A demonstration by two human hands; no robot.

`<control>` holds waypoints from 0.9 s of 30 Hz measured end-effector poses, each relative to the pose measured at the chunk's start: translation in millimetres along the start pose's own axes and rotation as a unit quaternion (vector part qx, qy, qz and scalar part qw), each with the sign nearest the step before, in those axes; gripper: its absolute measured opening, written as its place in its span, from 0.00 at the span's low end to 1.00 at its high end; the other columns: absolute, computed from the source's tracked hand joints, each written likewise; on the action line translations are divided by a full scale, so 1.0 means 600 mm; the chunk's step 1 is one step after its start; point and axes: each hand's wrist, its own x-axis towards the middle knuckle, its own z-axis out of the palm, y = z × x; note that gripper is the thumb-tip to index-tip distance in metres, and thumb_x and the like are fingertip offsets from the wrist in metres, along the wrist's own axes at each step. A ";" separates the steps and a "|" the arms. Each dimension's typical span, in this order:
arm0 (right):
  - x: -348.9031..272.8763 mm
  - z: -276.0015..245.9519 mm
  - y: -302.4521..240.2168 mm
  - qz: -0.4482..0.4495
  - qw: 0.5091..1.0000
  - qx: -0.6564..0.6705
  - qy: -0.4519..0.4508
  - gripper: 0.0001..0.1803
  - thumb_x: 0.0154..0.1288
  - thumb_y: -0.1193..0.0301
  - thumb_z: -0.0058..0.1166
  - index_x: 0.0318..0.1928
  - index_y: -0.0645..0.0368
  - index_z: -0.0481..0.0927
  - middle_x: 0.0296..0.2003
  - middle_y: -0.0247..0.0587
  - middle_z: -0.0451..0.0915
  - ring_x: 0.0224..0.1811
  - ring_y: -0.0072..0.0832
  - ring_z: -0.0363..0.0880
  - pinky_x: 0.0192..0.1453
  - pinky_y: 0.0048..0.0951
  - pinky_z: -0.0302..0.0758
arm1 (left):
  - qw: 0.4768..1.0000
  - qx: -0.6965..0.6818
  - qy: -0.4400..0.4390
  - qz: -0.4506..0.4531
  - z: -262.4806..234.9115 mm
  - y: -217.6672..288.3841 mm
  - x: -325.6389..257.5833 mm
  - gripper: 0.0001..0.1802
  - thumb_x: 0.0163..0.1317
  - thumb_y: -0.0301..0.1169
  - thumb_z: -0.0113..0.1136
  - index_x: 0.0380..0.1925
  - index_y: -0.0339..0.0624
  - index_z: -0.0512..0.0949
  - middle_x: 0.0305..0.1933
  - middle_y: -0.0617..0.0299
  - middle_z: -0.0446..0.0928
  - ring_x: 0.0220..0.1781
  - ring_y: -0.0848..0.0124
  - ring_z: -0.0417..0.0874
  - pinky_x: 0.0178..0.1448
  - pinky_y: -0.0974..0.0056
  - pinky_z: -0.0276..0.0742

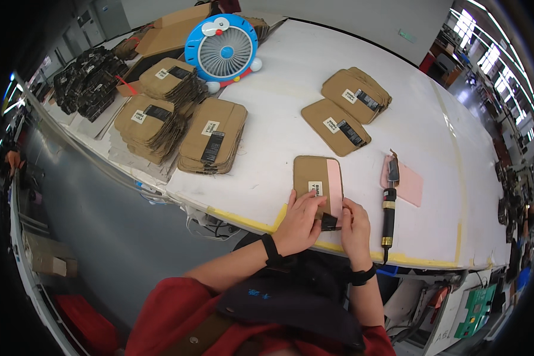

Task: Apply adhesive or heat seal a small leather pouch or fabric component using a handheld tool.

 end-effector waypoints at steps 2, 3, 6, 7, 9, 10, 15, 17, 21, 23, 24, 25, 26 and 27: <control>0.013 0.014 -0.010 0.069 0.991 0.112 0.006 0.13 0.73 0.75 0.52 0.54 0.68 0.78 0.42 0.46 0.83 0.42 0.33 0.81 0.46 0.31 0.77 | 1.000 -0.019 0.006 -0.006 0.002 -0.004 0.001 0.34 0.55 0.19 0.56 0.64 0.42 0.63 0.60 0.53 0.73 0.74 0.48 0.64 0.79 0.32 0.39; 0.020 0.020 -0.014 0.149 0.964 0.220 0.017 0.13 0.73 0.75 0.53 0.53 0.69 0.78 0.40 0.43 0.83 0.38 0.27 0.80 0.41 0.27 0.78 | 0.999 -0.032 0.009 -0.002 -0.001 -0.006 0.003 0.34 0.54 0.16 0.53 0.64 0.41 0.62 0.60 0.51 0.72 0.73 0.48 0.65 0.79 0.34 0.42; 0.038 0.014 0.004 0.203 0.914 0.351 -0.025 0.12 0.73 0.74 0.56 0.51 0.70 0.80 0.35 0.34 0.82 0.33 0.16 0.76 0.35 0.18 0.74 | 0.997 -0.076 0.018 0.001 -0.005 -0.018 0.004 0.35 0.55 0.13 0.52 0.65 0.39 0.62 0.59 0.49 0.72 0.70 0.50 0.67 0.78 0.41 0.52; 0.038 0.014 0.004 0.201 0.913 0.353 -0.028 0.12 0.73 0.74 0.56 0.51 0.70 0.80 0.35 0.34 0.82 0.33 0.16 0.76 0.35 0.18 0.74 | 0.994 -0.111 0.021 0.002 -0.005 -0.020 0.003 0.34 0.55 0.12 0.52 0.65 0.38 0.62 0.59 0.48 0.72 0.69 0.52 0.68 0.77 0.46 0.59; 0.035 0.014 0.007 0.177 0.907 0.376 -0.061 0.10 0.74 0.73 0.55 0.47 0.67 0.81 0.33 0.29 0.80 0.33 0.14 0.74 0.36 0.18 0.72 | 0.989 -0.106 0.105 -0.018 -0.003 -0.018 0.007 0.34 0.56 0.11 0.53 0.64 0.38 0.63 0.58 0.48 0.72 0.68 0.55 0.69 0.74 0.51 0.63; 0.033 0.013 0.009 0.164 0.904 0.387 -0.076 0.09 0.74 0.72 0.55 0.45 0.66 0.81 0.32 0.27 0.79 0.32 0.13 0.73 0.37 0.18 0.70 | 0.976 -0.104 0.186 -0.037 -0.001 -0.015 0.013 0.33 0.57 0.11 0.54 0.64 0.38 0.63 0.58 0.49 0.72 0.67 0.57 0.69 0.72 0.56 0.67; 0.012 0.000 0.011 0.145 0.891 0.425 -0.066 0.09 0.77 0.70 0.52 0.41 0.64 0.79 0.33 0.26 0.79 0.36 0.12 0.72 0.41 0.19 0.70 | 0.910 -0.364 0.097 -0.174 -0.040 -0.048 0.022 0.06 0.74 0.30 0.57 0.40 0.39 0.74 0.35 0.70 0.78 0.37 0.86 0.77 0.42 0.77 0.74; 0.009 -0.001 0.010 0.149 0.881 0.444 -0.069 0.09 0.77 0.70 0.51 0.42 0.63 0.78 0.34 0.27 0.79 0.38 0.13 0.72 0.43 0.19 0.71 | 0.915 -0.351 0.091 -0.178 -0.065 -0.046 0.021 0.06 0.75 0.30 0.57 0.40 0.39 0.74 0.35 0.71 0.77 0.37 0.86 0.76 0.42 0.76 0.74; 0.002 -0.005 0.049 0.148 0.864 0.479 0.039 0.12 0.80 0.67 0.46 0.51 0.64 0.74 0.44 0.32 0.79 0.45 0.16 0.73 0.52 0.22 0.71 | 0.933 -0.282 0.135 -0.177 -0.165 -0.083 0.050 0.05 0.76 0.31 0.55 0.39 0.43 0.73 0.32 0.74 0.73 0.35 0.86 0.71 0.39 0.76 0.69; -0.010 -0.002 0.067 0.148 0.872 0.460 0.078 0.15 0.80 0.67 0.44 0.56 0.65 0.73 0.49 0.35 0.79 0.48 0.18 0.75 0.57 0.24 0.72 | 0.959 -0.142 0.214 -0.119 -0.244 -0.175 0.048 0.05 0.75 0.31 0.56 0.39 0.44 0.74 0.32 0.75 0.72 0.34 0.86 0.69 0.37 0.75 0.68; -0.016 0.001 0.076 0.153 0.879 0.441 0.098 0.16 0.81 0.66 0.43 0.58 0.65 0.72 0.51 0.36 0.79 0.50 0.19 0.74 0.58 0.24 0.71 | 0.961 -0.073 0.225 -0.145 -0.292 -0.155 0.061 0.06 0.72 0.30 0.57 0.37 0.39 0.76 0.29 0.70 0.73 0.32 0.81 0.71 0.37 0.71 0.70; -0.014 0.004 0.075 0.149 0.886 0.426 0.104 0.18 0.82 0.65 0.41 0.60 0.66 0.71 0.52 0.37 0.78 0.51 0.20 0.74 0.60 0.25 0.71 | 0.964 0.002 0.246 -0.103 -0.340 -0.201 0.054 0.06 0.72 0.29 0.57 0.36 0.38 0.75 0.28 0.68 0.74 0.31 0.80 0.71 0.36 0.70 0.71; -0.014 0.004 0.073 0.153 0.886 0.424 0.110 0.18 0.82 0.65 0.41 0.60 0.66 0.71 0.52 0.37 0.78 0.51 0.20 0.74 0.60 0.25 0.71 | 0.962 0.037 0.229 -0.141 -0.385 -0.227 0.051 0.06 0.71 0.28 0.58 0.36 0.37 0.75 0.27 0.65 0.74 0.31 0.78 0.73 0.36 0.69 0.72; -0.013 0.004 0.072 0.158 0.880 0.434 0.112 0.19 0.82 0.64 0.41 0.60 0.66 0.71 0.53 0.37 0.77 0.53 0.20 0.73 0.60 0.25 0.70 | 0.959 0.120 0.205 -0.156 -0.409 -0.222 0.059 0.06 0.69 0.27 0.59 0.38 0.36 0.75 0.28 0.61 0.75 0.31 0.74 0.75 0.36 0.66 0.74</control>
